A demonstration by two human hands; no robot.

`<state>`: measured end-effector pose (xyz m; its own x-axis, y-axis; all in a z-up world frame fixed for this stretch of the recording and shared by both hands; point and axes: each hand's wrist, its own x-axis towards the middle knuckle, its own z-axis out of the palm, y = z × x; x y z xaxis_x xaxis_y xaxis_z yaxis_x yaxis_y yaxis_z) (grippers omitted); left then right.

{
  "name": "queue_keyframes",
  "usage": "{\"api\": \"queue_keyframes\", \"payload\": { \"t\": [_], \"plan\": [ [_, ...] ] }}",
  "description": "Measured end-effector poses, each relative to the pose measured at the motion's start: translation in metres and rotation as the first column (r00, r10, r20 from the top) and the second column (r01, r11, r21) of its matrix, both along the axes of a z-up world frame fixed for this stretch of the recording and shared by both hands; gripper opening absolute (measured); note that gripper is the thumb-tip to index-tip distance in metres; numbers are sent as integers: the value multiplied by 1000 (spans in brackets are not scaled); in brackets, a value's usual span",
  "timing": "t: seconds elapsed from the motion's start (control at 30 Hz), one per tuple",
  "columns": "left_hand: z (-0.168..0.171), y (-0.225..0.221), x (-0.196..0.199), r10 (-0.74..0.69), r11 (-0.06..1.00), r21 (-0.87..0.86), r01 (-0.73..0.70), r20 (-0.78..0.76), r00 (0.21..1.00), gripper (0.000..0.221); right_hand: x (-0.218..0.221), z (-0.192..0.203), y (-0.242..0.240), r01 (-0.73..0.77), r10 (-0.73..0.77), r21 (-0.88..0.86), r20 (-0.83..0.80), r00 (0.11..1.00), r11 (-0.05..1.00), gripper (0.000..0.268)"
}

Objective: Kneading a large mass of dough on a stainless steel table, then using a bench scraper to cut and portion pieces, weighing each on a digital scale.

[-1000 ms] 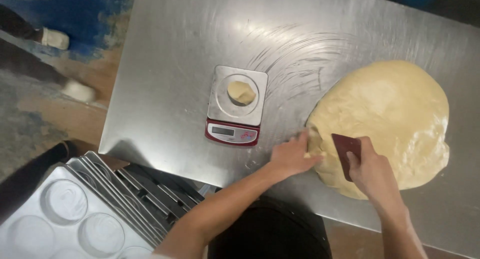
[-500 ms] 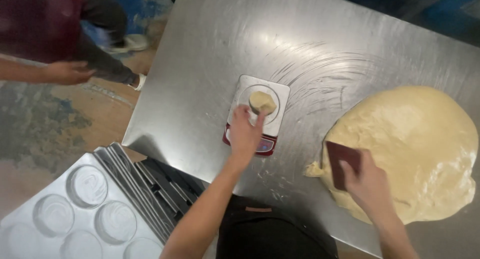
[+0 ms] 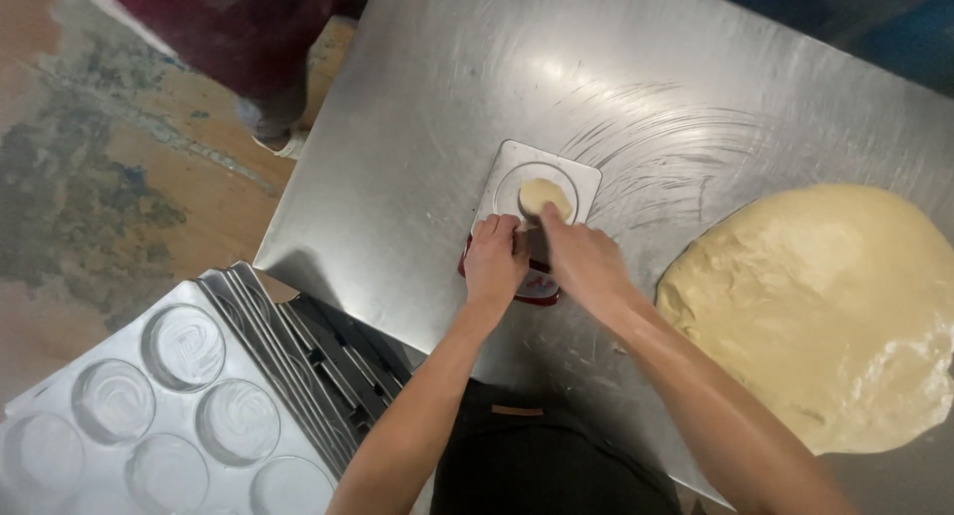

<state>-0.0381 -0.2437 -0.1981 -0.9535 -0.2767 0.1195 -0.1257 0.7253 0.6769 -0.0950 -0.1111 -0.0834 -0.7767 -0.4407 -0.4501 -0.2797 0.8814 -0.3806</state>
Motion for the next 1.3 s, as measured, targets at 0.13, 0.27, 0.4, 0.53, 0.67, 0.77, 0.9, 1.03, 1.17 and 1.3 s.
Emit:
{"api": "queue_keyframes", "payload": {
  "t": [0.13,0.27,0.4,0.53,0.67,0.77,0.9,1.03,1.17,1.3],
  "plan": [
    [9,6,13,-48,998,36,52,-99,994,15,32,-10,98,96,-118,148,147,982,984,50],
    [17,58,59,-364,902,340,266,268,892,29,76,16,180,343,-423,324,221,879,882,33],
    [33,131,61,-649,759,315,569,299,700,67,114,27,214,668,-699,243,71,711,704,38],
    [23,191,43,-616,787,314,531,442,652,65,130,24,195,778,-808,224,90,583,587,40],
    [-34,199,46,-608,792,214,572,371,702,37,149,-31,188,723,-711,50,-145,688,690,38],
    [1,164,35,-627,775,202,599,369,686,29,149,-36,192,712,-726,-146,-149,671,687,36],
    [29,72,8,-278,954,205,220,321,905,33,144,-14,194,674,-693,-166,-108,713,720,41],
    [28,15,-19,137,981,119,-153,137,981,33,103,5,142,586,-594,-176,9,804,791,39],
    [2,8,-16,122,988,93,-125,39,992,17,45,2,63,333,-367,-230,-126,922,915,38],
    [-1,5,-9,34,999,8,-34,-6,999,12,-3,-26,5,-33,-1,-140,-238,971,990,44]
  ]
}}
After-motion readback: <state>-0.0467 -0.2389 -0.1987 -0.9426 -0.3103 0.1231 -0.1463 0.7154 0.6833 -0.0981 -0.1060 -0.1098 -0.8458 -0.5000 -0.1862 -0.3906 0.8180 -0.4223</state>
